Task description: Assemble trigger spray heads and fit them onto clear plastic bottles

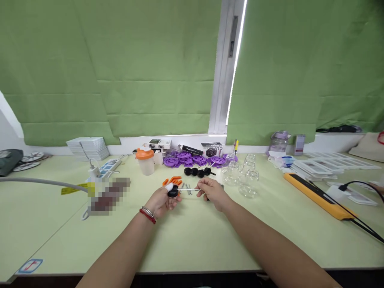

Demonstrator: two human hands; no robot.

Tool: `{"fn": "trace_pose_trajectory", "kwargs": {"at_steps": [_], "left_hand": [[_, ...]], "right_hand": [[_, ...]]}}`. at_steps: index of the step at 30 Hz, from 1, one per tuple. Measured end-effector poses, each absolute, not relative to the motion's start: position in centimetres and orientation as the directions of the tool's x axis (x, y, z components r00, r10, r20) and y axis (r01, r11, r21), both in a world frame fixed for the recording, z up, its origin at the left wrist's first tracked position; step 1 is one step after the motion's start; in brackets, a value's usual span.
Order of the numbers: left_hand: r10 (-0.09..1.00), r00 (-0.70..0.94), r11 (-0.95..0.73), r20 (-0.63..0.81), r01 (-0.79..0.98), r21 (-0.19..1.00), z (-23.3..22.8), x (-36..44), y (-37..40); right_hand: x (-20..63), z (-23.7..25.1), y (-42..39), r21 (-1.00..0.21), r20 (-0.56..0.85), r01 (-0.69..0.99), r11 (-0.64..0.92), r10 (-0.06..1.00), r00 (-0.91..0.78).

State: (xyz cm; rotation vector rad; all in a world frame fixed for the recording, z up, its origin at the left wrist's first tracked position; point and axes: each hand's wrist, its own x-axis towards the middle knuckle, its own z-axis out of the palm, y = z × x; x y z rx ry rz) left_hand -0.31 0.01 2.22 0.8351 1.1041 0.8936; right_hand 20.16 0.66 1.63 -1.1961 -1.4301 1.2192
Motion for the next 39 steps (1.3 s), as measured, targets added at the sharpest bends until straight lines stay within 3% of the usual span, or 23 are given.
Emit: {"fn": "trace_pose_trajectory", "kwargs": {"at_steps": [4, 7, 10, 13, 16, 21, 27, 39], "left_hand": [[0.857, 0.266, 0.488, -0.442, -0.137, 0.862, 2.5, 1.5, -0.6], [0.785, 0.413, 0.487, -0.462, 0.050, 0.872, 2.6, 1.7, -1.2], [0.729, 0.514, 0.328, -0.453, 0.319, 0.889, 2.7, 1.1, -1.6], [0.793, 0.476, 0.141, -0.381, 0.464, 0.874, 2.7, 0.7, -1.9], [0.887, 0.395, 0.020, -0.239, 0.485, 0.875, 2.2, 1.0, -2.0], [0.944, 0.263, 0.066, -0.197, 0.435, 0.898, 0.0, 2.0, -2.1], [0.973, 0.192, -0.217, 0.131, 0.550, 0.807, -1.5, 1.7, -1.8], [0.962, 0.224, -0.268, 0.153, 0.701, 0.661, -1.2, 1.5, -1.0]], "right_hand": [[20.9, 1.5, -1.6, -0.998, 0.041, 0.040, 0.049, 0.985, -0.166], [21.7, 1.2, -2.3, -0.998, 0.041, 0.031, 0.046, 0.988, -0.148], [22.2, 0.9, -2.5, -0.998, -0.041, -0.043, -0.049, 0.986, -0.163], [22.2, 0.2, -2.5, -0.981, -0.123, -0.126, -0.148, 0.974, -0.188], [21.9, -0.8, -2.5, -0.962, -0.148, -0.199, -0.185, 0.971, -0.187], [22.1, -2.2, -2.1, -0.939, -0.163, -0.289, -0.187, 0.981, -0.104], [23.0, -2.9, -1.5, -0.948, -0.154, -0.282, -0.145, 0.988, 0.009], [23.0, -3.1, -1.2, -0.953, -0.148, -0.264, -0.149, 0.989, -0.024]]}}
